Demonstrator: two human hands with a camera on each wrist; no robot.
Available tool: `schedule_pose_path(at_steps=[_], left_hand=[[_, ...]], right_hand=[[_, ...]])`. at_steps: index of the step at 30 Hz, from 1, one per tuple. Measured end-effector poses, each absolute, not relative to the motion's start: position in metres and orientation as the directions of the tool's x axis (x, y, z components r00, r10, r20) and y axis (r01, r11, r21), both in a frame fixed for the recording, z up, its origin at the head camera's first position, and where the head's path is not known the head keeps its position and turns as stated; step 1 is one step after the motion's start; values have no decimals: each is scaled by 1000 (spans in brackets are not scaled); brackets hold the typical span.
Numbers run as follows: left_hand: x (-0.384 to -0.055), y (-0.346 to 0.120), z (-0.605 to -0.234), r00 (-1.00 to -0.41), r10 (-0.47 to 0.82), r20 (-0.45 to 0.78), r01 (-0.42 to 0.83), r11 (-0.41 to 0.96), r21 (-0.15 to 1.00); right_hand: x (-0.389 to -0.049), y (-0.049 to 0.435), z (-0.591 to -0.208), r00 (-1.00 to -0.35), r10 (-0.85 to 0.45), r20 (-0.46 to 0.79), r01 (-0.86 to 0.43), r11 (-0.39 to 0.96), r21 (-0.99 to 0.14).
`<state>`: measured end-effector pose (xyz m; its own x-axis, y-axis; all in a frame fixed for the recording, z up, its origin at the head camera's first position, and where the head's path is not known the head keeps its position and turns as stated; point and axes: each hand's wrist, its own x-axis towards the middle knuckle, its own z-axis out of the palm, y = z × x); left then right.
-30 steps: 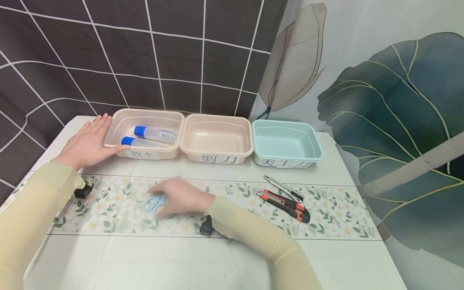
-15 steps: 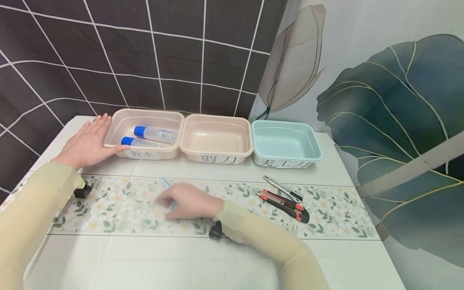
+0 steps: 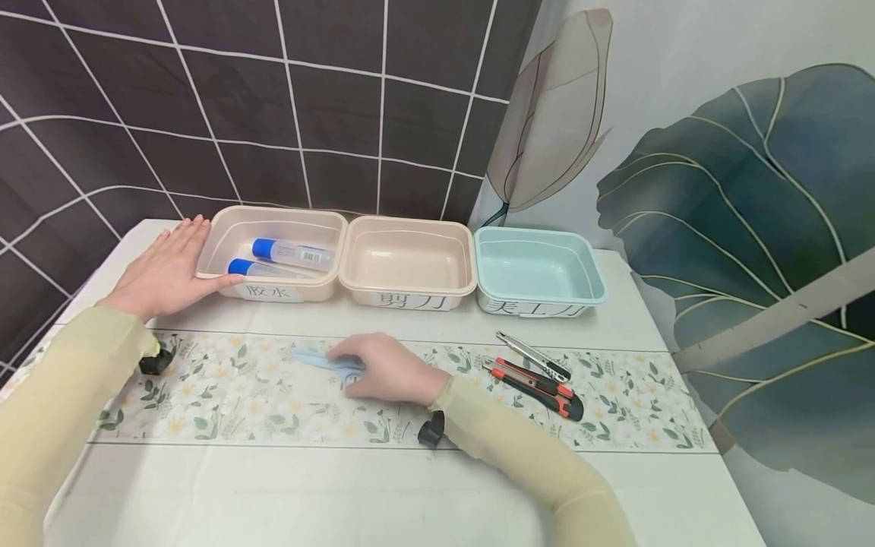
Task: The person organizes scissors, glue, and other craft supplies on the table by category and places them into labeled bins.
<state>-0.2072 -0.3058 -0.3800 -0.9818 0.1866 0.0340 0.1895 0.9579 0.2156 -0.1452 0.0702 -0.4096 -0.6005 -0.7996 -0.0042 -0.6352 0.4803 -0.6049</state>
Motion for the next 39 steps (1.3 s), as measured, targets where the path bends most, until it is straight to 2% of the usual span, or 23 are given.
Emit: schedule_pose_path(at_steps=[7,14,32,39], left_hand=[[-207,-306,-380,-982,185,37,188,958,216],[-207,-305,-379,-983,179,35,183,959,216],[-208,-306,-381,-982,187,31,190,959,211],[-208,-306,-380,-982,185,25,186,960,210]], right_hand=[[-151,83,-410,-648,-761,-12,-606,525,-598],[-157,88,-410,-658,-753,-32,-617,563,-550],[-164,84,-389,-567,-813,-137,-754,578,-311],[-164,94,-382,-572,-810,-132,-758,582,-295]])
